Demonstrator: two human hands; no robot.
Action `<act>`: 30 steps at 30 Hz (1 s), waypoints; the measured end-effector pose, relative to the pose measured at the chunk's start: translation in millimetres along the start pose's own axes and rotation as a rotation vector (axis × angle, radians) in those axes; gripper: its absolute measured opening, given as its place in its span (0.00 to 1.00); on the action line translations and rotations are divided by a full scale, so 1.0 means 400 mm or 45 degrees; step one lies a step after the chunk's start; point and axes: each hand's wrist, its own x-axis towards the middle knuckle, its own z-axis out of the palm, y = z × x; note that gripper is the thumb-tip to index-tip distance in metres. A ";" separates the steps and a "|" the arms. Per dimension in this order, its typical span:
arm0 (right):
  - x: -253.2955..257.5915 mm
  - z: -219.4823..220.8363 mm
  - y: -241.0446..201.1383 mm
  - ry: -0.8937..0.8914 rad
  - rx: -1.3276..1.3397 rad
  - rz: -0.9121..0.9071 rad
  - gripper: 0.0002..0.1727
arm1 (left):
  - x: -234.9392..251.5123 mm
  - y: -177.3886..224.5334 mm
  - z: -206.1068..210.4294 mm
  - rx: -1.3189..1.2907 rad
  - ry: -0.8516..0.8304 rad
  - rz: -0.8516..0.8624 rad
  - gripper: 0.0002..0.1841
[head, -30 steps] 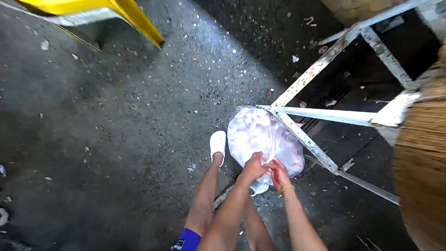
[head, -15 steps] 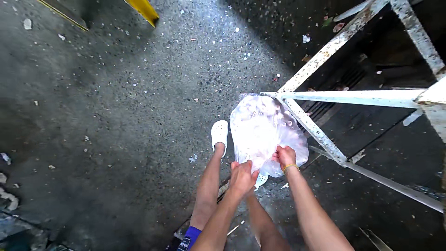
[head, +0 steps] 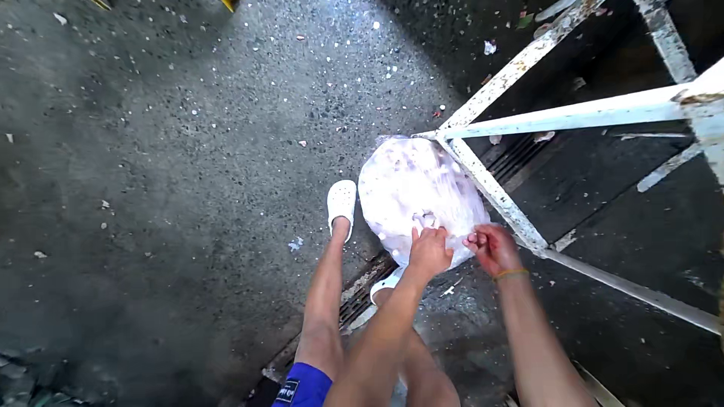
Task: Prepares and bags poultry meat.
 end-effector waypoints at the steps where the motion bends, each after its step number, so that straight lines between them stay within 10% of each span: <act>1: 0.013 0.006 -0.001 -0.043 -0.030 -0.010 0.02 | 0.009 0.000 0.006 -0.015 -0.081 -0.018 0.29; 8: 0.031 0.036 0.185 -0.406 -0.974 0.036 0.22 | -0.267 -0.164 -0.048 -0.543 -0.069 -0.215 0.33; 12: -0.031 -0.003 0.278 -0.696 -1.694 0.100 0.29 | -0.455 -0.255 -0.044 -0.894 0.089 -0.218 0.15; 15: -0.050 -0.094 0.328 -0.582 -1.916 0.257 0.38 | -0.497 -0.302 -0.042 -0.599 0.058 -0.063 0.18; 21: -0.108 -0.152 0.234 -0.219 -1.960 -0.074 0.28 | -0.414 -0.080 -0.095 0.275 -0.169 -0.027 0.22; 24: -0.097 -0.076 0.263 -0.470 -1.703 -0.426 0.22 | -0.319 -0.023 -0.044 0.181 0.066 0.341 0.17; 26: -0.033 -0.026 0.318 -0.580 -1.154 -0.230 0.23 | -0.206 -0.042 0.005 -0.108 0.032 0.448 0.16; 30: 0.095 0.060 0.351 -0.355 -1.079 -0.077 0.26 | -0.042 -0.162 0.000 -0.112 -0.152 -0.148 0.22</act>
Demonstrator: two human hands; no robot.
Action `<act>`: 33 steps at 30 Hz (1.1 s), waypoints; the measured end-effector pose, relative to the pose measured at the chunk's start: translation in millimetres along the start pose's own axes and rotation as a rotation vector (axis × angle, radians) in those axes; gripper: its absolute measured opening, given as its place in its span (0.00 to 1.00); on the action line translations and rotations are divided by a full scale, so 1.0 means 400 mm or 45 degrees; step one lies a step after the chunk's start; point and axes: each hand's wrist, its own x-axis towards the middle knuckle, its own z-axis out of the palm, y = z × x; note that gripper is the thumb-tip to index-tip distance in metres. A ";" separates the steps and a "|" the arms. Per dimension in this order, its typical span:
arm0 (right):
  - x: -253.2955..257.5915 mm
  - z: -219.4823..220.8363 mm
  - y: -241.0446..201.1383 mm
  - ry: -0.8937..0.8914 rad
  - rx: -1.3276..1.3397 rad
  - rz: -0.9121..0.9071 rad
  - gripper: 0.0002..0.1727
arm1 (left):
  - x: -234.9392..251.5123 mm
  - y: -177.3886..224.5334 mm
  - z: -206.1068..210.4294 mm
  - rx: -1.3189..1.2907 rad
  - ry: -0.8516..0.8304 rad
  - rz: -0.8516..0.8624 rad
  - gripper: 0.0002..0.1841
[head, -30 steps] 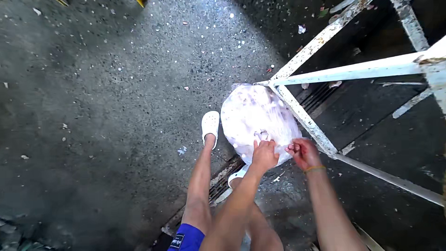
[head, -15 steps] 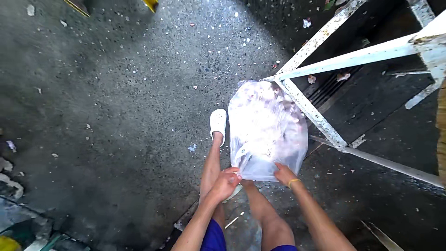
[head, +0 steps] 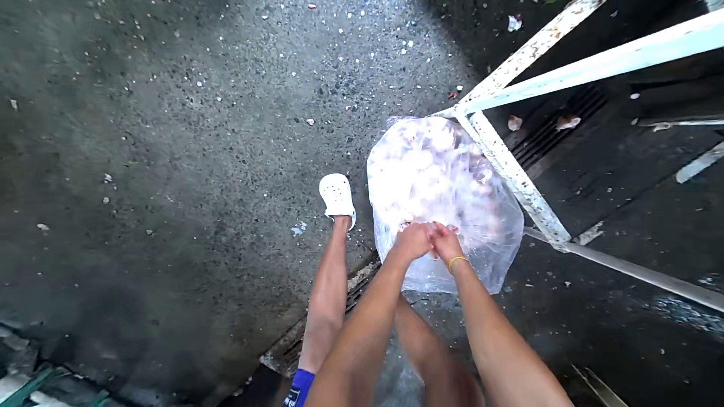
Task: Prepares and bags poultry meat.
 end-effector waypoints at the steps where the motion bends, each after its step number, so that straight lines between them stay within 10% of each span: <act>1: 0.017 -0.009 -0.017 0.073 -0.019 -0.021 0.27 | 0.006 -0.030 -0.010 0.132 -0.039 -0.137 0.28; 8: 0.073 -0.376 0.067 0.601 -0.153 0.095 0.32 | -0.122 -0.365 -0.110 0.609 0.346 -0.095 0.36; 12: 0.051 -0.499 0.055 0.437 -0.410 0.006 0.24 | -0.126 -0.367 -0.197 0.780 0.424 0.002 0.30; 19: -0.031 -0.209 0.029 -0.036 -0.618 -0.342 0.23 | -0.107 -0.051 -0.132 0.797 0.184 -0.045 0.23; 23: -0.019 -0.015 0.076 -0.805 -1.074 0.048 0.21 | -0.063 -0.071 0.036 0.728 -0.357 0.126 0.31; 28: -0.013 -0.013 0.042 0.069 -0.732 -0.123 0.18 | -0.150 -0.141 0.198 0.792 -0.809 -0.032 0.19; 33: 0.099 0.009 0.041 -0.129 -0.798 -0.346 0.21 | -0.185 -0.240 0.182 0.353 -0.356 -0.054 0.24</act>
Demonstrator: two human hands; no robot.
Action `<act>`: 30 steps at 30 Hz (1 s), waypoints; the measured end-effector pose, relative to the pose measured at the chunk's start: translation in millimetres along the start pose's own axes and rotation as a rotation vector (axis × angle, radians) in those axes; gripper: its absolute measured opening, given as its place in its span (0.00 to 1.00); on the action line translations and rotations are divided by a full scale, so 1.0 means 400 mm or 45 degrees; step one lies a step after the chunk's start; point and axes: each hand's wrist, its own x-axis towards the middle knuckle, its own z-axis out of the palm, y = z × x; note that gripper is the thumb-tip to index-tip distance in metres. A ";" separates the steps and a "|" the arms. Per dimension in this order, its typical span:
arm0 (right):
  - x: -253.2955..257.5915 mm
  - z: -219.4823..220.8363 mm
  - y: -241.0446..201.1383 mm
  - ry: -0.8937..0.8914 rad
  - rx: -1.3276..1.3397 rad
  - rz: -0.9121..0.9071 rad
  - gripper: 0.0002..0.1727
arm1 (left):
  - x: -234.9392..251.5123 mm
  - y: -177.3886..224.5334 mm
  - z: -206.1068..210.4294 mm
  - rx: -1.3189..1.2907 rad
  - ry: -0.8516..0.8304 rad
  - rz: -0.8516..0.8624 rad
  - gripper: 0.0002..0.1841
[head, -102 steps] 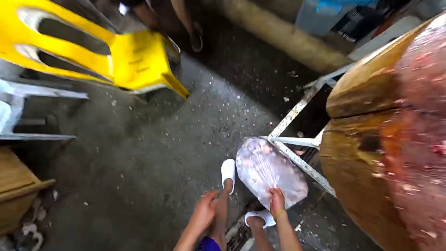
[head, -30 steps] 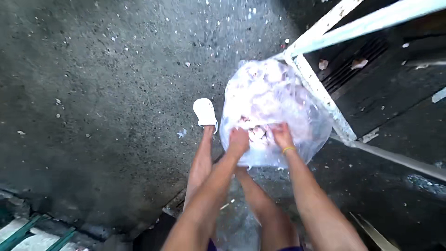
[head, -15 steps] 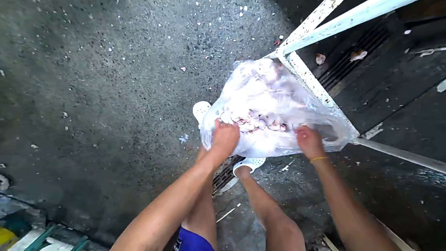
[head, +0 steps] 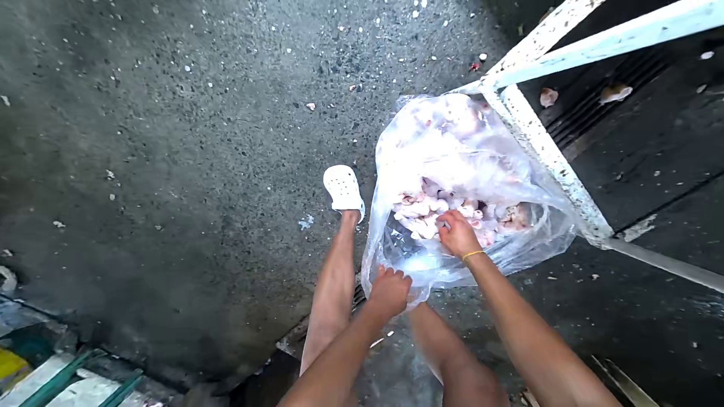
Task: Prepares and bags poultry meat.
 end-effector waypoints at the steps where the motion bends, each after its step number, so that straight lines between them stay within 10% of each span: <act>1: 0.010 0.009 -0.004 -0.070 -0.023 -0.021 0.20 | -0.007 -0.016 -0.019 -0.119 0.095 -0.041 0.25; 9: 0.012 0.128 -0.123 -0.653 -0.613 0.088 0.28 | 0.090 -0.079 -0.163 -1.018 0.589 -0.144 0.29; 14: -0.062 0.217 -0.230 -0.265 -0.600 0.166 0.25 | 0.146 -0.105 -0.210 -1.096 0.553 -0.318 0.29; 20: -0.013 0.270 -0.147 0.212 0.305 0.134 0.37 | 0.059 -0.151 -0.177 -1.189 0.535 -0.272 0.24; 30: 0.109 0.272 -0.185 -0.310 0.202 0.385 0.34 | -0.101 -0.171 -0.127 -1.253 0.578 -0.180 0.22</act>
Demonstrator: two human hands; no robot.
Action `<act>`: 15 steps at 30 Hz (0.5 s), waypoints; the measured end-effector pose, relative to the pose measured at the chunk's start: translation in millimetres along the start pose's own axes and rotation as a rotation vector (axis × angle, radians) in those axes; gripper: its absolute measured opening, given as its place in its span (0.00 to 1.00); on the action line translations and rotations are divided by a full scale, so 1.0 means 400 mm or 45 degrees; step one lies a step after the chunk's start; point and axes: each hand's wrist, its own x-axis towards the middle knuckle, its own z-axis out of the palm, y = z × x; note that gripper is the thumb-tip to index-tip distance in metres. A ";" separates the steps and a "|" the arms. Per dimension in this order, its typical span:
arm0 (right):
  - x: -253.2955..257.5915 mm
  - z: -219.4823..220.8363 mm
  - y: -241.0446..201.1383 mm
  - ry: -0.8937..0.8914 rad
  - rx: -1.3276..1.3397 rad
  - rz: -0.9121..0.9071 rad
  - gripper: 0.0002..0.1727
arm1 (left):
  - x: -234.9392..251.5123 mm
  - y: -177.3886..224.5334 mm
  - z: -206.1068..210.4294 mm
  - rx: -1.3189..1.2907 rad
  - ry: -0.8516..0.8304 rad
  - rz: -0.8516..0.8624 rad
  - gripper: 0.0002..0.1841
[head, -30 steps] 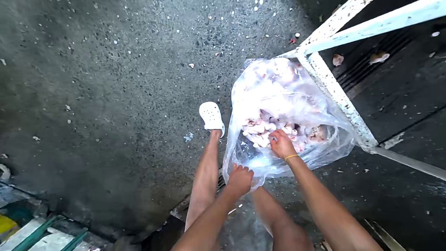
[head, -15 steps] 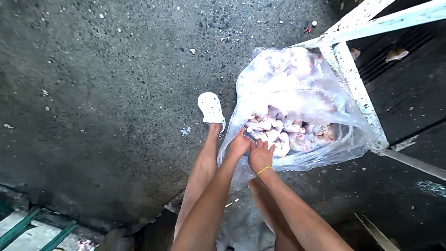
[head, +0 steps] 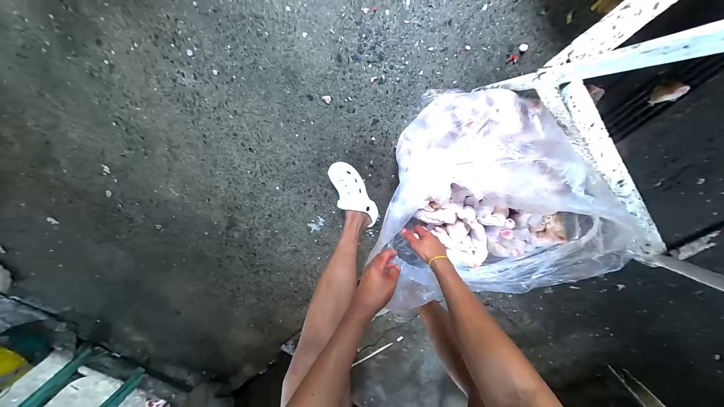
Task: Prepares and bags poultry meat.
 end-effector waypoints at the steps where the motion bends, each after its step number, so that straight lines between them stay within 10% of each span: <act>1: -0.018 0.002 -0.002 0.023 -0.088 0.055 0.34 | -0.014 -0.002 -0.001 0.005 -0.009 -0.007 0.22; 8: -0.256 -0.126 0.158 0.455 0.567 0.063 0.20 | -0.116 0.049 0.040 0.035 -0.012 0.056 0.22; 15: -0.668 -0.292 0.156 0.424 1.250 0.008 0.18 | -0.221 0.153 0.144 -0.325 -0.033 0.059 0.19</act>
